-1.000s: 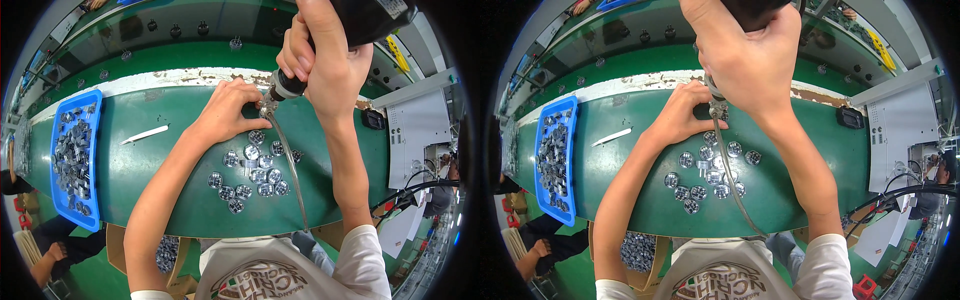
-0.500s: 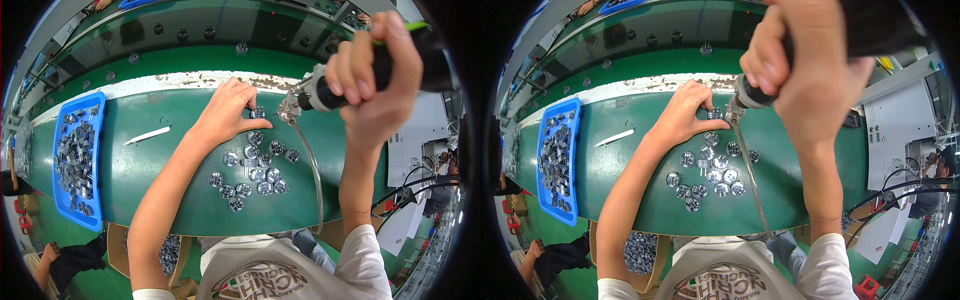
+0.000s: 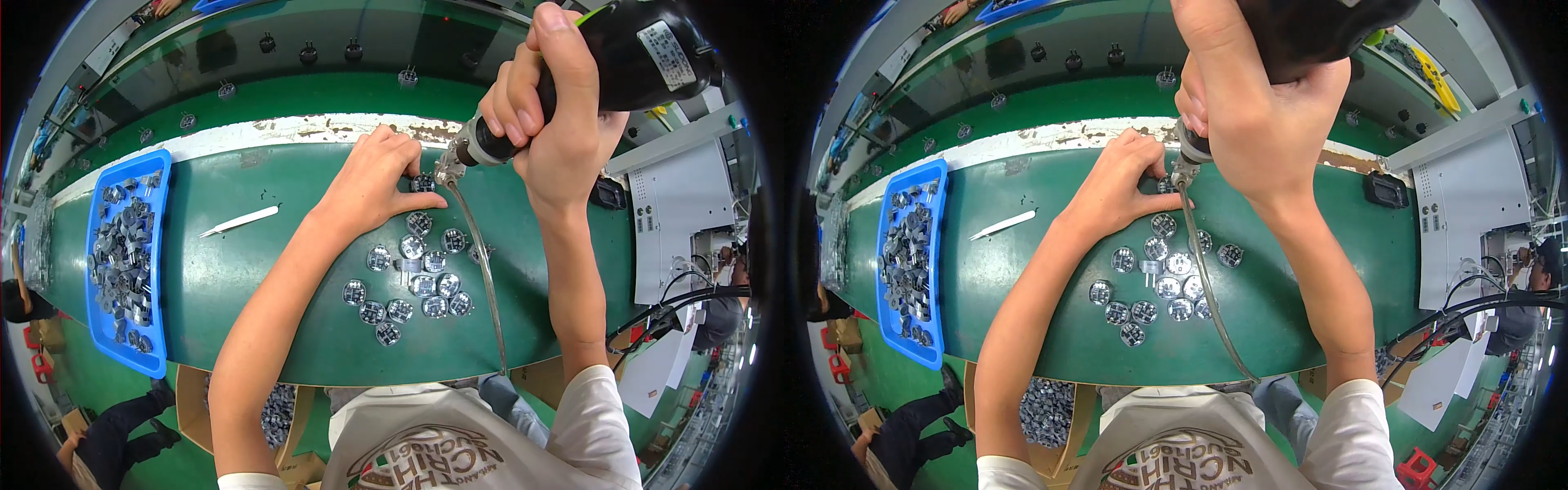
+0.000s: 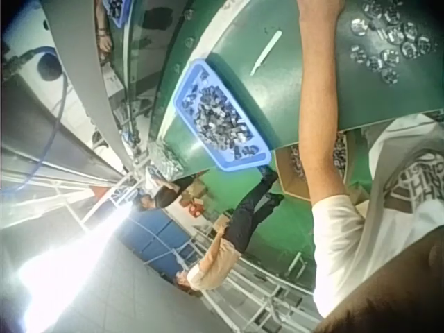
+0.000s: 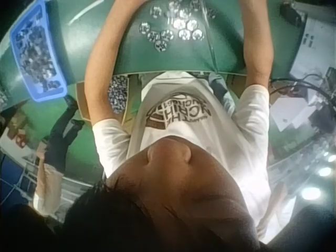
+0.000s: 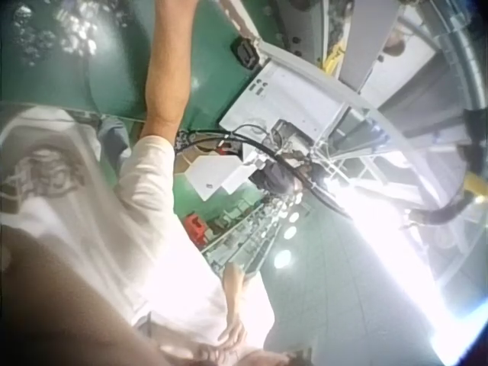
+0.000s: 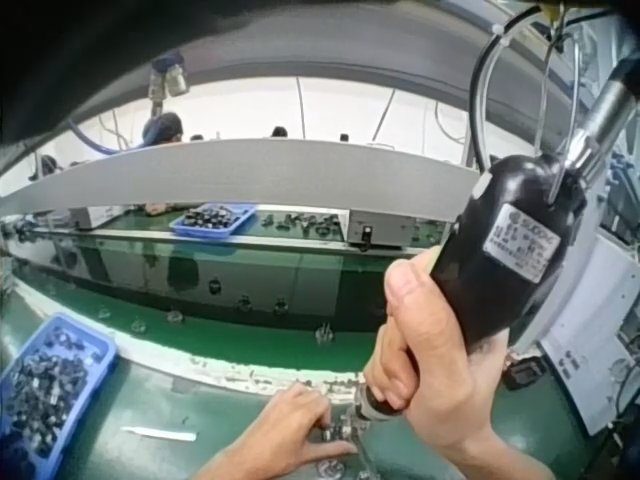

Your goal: The person assembles small circular metal components using an electric screwdriver at a factory workstation.

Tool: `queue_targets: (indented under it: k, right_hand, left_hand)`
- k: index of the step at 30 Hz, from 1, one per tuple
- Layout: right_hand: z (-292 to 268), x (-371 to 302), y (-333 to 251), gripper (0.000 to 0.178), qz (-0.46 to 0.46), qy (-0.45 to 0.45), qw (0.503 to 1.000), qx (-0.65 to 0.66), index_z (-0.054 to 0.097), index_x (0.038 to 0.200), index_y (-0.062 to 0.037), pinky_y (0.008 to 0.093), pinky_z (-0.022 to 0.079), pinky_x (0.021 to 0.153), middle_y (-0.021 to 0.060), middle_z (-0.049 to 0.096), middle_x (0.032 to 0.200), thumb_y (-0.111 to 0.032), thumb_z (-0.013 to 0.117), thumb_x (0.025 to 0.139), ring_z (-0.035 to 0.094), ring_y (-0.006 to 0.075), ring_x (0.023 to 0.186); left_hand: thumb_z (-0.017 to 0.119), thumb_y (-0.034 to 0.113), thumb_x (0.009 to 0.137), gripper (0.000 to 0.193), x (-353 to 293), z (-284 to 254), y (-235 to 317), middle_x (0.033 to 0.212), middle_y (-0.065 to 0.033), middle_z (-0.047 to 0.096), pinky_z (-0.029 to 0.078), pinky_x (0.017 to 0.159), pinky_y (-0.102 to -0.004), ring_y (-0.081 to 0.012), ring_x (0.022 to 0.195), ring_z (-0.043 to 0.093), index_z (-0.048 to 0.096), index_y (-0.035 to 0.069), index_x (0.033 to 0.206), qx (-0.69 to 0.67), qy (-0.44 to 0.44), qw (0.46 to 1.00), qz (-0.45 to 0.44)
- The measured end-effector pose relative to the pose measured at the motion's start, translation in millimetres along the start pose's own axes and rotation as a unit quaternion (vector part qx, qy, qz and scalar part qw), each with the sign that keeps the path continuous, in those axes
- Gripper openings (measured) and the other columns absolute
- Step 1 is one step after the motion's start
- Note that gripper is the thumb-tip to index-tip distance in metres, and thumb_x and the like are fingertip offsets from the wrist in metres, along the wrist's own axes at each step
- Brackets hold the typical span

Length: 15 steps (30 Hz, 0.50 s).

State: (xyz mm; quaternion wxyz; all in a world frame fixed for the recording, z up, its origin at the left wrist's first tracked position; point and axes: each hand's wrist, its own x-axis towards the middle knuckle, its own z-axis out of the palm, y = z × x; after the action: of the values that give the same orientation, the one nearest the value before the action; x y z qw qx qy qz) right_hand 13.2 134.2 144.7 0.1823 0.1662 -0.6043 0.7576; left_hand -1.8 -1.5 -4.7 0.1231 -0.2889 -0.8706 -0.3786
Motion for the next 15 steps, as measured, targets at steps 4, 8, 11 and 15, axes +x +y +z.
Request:
queue_targets:
  k: [4,8,11,15]
  right_hand:
    - [-1,6,4,0.031,0.002,-0.015,1.000,-0.014,0.053,0.077,-0.0051,0.0253,0.033,0.038,-0.0022,0.044,0.049,-0.020,0.065,0.102,0.039,0.0071,0.036]
    - [-1,12,9,0.034,0.004,-0.030,0.999,-0.026,0.055,0.074,-0.0058,0.0253,0.032,0.038,-0.0031,0.046,0.050,-0.021,0.068,0.102,0.040,0.0065,0.037]
    - [1,14,12,0.032,0.005,-0.032,0.999,-0.013,0.058,0.074,-0.0065,0.0256,0.032,0.038,-0.0035,0.049,0.052,-0.019,0.070,0.101,0.042,0.0060,0.038]
    - [-5,15,10,0.031,0.006,-0.039,0.998,-0.039,0.057,0.076,-0.0052,0.0257,0.033,0.039,-0.0025,0.048,0.052,-0.018,0.069,0.101,0.043,0.0070,0.038]
  left_hand:
    - [0.094,0.028,0.067,0.050,0,-1,2,0.079,-0.0056,0.053,0.043,0.078,-0.0394,-0.0266,0.085,0.047,0.051,0.005,0.077,0.006,-0.005,1.000,-0.010]
    - [0.094,0.032,0.067,0.052,1,0,2,0.077,-0.0056,0.052,0.042,0.077,-0.0395,-0.0265,0.084,0.046,0.050,0.006,0.076,0.009,-0.003,1.000,-0.012]
    - [0.094,0.034,0.067,0.053,1,1,1,0.077,-0.0055,0.051,0.042,0.077,-0.0395,-0.0266,0.083,0.046,0.050,0.006,0.076,0.006,0.000,1.000,-0.009]
    - [0.094,0.034,0.067,0.053,1,0,3,0.077,-0.0055,0.052,0.042,0.076,-0.0393,-0.0269,0.083,0.046,0.051,0.005,0.076,0.009,-0.007,1.000,-0.008]
